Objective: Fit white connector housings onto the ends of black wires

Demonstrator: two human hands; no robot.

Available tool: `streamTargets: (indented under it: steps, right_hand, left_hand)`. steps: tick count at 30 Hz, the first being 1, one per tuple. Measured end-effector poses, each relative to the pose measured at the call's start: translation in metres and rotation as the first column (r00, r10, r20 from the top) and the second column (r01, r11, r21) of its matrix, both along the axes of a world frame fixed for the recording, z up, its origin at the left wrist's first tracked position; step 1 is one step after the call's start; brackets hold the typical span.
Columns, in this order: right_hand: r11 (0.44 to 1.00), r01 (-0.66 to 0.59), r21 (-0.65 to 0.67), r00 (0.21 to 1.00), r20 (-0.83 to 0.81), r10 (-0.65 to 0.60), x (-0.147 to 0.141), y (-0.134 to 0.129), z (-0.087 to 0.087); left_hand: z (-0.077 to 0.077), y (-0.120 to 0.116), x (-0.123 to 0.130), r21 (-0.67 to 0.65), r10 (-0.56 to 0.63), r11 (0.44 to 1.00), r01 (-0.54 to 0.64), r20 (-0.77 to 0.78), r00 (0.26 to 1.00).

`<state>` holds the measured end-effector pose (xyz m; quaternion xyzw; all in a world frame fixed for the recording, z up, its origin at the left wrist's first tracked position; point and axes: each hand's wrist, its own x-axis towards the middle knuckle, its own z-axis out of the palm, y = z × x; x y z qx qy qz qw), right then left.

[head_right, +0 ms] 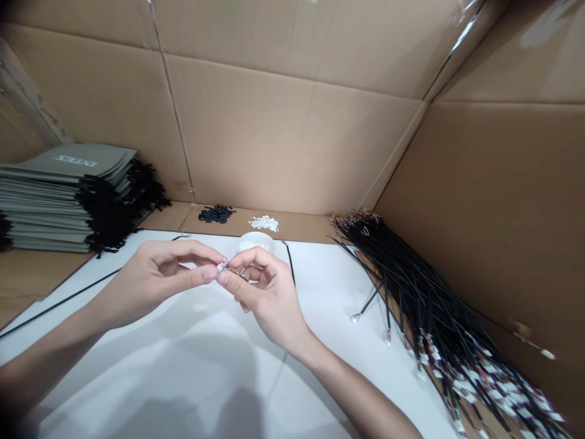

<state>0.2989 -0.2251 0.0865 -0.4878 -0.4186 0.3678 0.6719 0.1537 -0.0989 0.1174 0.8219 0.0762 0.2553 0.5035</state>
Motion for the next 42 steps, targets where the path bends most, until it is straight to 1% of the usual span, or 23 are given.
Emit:
streamTargets:
  steps: [4,8,11,13,15,17,20,22,25,27,30,32,34,35,36,37,38,39,40,42]
  right_hand:
    - [0.998,0.035,0.042,0.999,0.028,-0.037,-0.002,0.000,0.001]
    - [0.996,0.047,0.082,0.998,0.049,-0.051,-0.002,-0.001,0.001]
    - [0.993,0.076,0.092,0.989,0.119,-0.086,-0.002,-0.003,0.001]
    - [0.989,0.115,0.090,0.972,0.194,-0.131,-0.004,-0.005,0.000]
    - [0.981,0.165,0.099,0.941,0.283,-0.187,-0.005,-0.006,0.000]
    - [0.966,0.221,0.136,0.897,0.360,-0.256,-0.006,-0.007,-0.001]
    - [0.946,0.272,0.176,0.853,0.412,-0.322,-0.006,-0.008,-0.001]
    - [0.950,0.268,0.158,0.861,0.403,-0.310,-0.004,-0.008,-0.001]
    - [0.971,0.219,0.098,0.907,0.346,-0.239,-0.002,-0.007,-0.001]
    - [0.976,0.199,0.086,0.926,0.311,-0.216,-0.001,-0.006,-0.002]
    - [0.975,0.195,0.105,0.934,0.284,-0.218,-0.001,-0.006,-0.001]
    - [0.977,0.184,0.112,0.941,0.268,-0.208,-0.002,-0.006,0.000]
    - [0.981,0.161,0.105,0.951,0.248,-0.182,-0.003,-0.006,0.002]
    - [0.984,0.147,0.097,0.957,0.236,-0.167,-0.003,-0.006,0.002]
    - [0.988,0.133,0.083,0.964,0.221,-0.148,-0.002,-0.005,0.003]
    - [0.991,0.114,0.065,0.971,0.202,-0.125,-0.001,-0.004,0.003]
    - [0.995,0.089,0.044,0.979,0.181,-0.096,0.000,-0.003,0.003]
    - [0.998,0.061,0.024,0.986,0.154,-0.064,0.002,-0.002,0.003]
    - [0.999,0.031,0.005,0.992,0.122,-0.032,0.004,0.000,0.002]
    - [0.999,-0.025,-0.026,0.998,0.049,0.026,0.007,0.002,0.000]
  left_hand:
    - [-0.002,-0.001,0.006,-0.111,-0.015,0.994,0.018,0.032,0.999]
    - [-0.003,0.000,0.008,-0.211,-0.039,0.977,0.042,0.017,0.999]
    - [-0.005,-0.001,0.006,-0.212,-0.002,0.977,0.002,0.003,1.000]
    - [-0.007,-0.002,0.006,-0.206,0.031,0.978,-0.030,0.001,1.000]
    - [-0.009,-0.003,0.005,-0.203,0.047,0.978,-0.044,0.011,0.999]
    - [-0.009,-0.005,0.006,-0.195,0.046,0.980,-0.039,0.029,0.999]
    - [-0.009,-0.007,0.007,-0.185,0.036,0.982,-0.028,0.039,0.999]
    - [-0.009,-0.007,0.008,-0.194,0.039,0.980,-0.032,0.033,0.999]
    - [-0.008,-0.007,0.008,-0.204,0.030,0.979,-0.024,0.028,0.999]
    - [-0.007,-0.006,0.007,-0.171,0.013,0.985,-0.008,0.030,0.999]
    - [-0.005,-0.006,0.005,-0.043,0.022,0.999,-0.021,0.033,0.999]
    - [-0.006,-0.006,0.004,0.064,0.063,0.996,-0.067,0.063,0.996]
    - [-0.007,-0.007,0.004,0.192,0.116,0.971,-0.145,0.155,0.981]
    - [-0.009,-0.006,0.005,0.271,0.135,0.943,-0.193,0.219,0.966]
    - [-0.010,-0.006,0.005,0.358,0.143,0.902,-0.243,0.285,0.948]
    - [-0.012,-0.005,0.006,0.449,0.138,0.843,-0.296,0.350,0.926]
    - [-0.014,-0.004,0.006,0.538,0.124,0.768,-0.348,0.408,0.905]
    - [-0.016,-0.002,0.006,0.622,0.104,0.672,-0.402,0.457,0.883]
    - [-0.018,0.000,0.006,0.696,0.078,0.555,-0.455,0.502,0.861]
    - [-0.021,0.003,0.005,0.780,-0.013,0.292,-0.553,0.581,0.814]
